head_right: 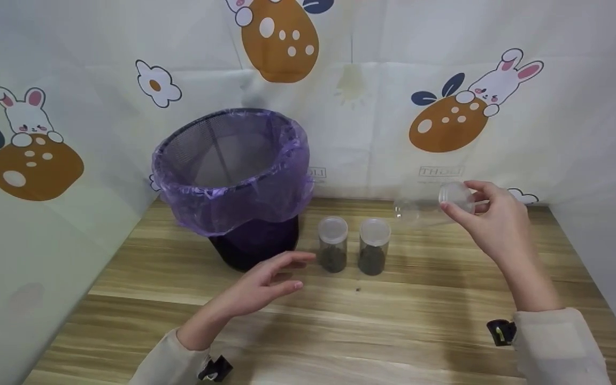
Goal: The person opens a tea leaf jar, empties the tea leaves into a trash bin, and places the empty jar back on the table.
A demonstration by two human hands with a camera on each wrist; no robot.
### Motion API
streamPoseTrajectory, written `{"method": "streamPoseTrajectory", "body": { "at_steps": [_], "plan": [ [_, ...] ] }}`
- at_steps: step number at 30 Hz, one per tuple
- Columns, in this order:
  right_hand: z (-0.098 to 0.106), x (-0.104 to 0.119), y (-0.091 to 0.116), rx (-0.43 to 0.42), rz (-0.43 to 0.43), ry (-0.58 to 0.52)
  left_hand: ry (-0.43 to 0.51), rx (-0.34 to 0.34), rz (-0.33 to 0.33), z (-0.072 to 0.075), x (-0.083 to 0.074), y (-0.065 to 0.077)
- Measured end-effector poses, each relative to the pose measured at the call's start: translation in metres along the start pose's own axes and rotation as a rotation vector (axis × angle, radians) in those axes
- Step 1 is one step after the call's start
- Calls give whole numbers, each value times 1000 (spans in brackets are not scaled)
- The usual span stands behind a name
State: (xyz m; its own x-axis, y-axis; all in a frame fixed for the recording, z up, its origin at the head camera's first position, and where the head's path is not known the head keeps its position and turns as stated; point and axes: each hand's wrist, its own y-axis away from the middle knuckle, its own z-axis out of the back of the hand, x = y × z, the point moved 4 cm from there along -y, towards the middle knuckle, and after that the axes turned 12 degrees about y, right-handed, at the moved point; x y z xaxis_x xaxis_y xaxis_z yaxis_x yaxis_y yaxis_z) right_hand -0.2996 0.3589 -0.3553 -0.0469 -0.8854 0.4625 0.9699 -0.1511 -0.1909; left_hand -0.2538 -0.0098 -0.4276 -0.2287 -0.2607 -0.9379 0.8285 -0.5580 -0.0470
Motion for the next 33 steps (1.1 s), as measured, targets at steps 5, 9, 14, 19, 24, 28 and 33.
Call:
{"method": "streamPoseTrajectory", "body": {
  "at_steps": [5,9,14,19,24,28,33],
  "plan": [
    [-7,-6,-3,25,7,63,7,18,30,-2,3,1],
    [-11,-10,-5,36,27,106,0,34,47,-3,5,2],
    [-16,-13,-6,58,12,166,-17,48,50,-4,7,3],
    [-21,-14,-6,56,34,178,-29,59,57,-4,9,4],
    [-26,-15,-6,67,74,176,-29,69,55,-4,11,5],
    [-30,-16,-6,75,104,182,-29,79,57,-4,12,6],
    [-34,-17,-5,65,150,204,-24,80,59,-4,13,7]
  ]
}}
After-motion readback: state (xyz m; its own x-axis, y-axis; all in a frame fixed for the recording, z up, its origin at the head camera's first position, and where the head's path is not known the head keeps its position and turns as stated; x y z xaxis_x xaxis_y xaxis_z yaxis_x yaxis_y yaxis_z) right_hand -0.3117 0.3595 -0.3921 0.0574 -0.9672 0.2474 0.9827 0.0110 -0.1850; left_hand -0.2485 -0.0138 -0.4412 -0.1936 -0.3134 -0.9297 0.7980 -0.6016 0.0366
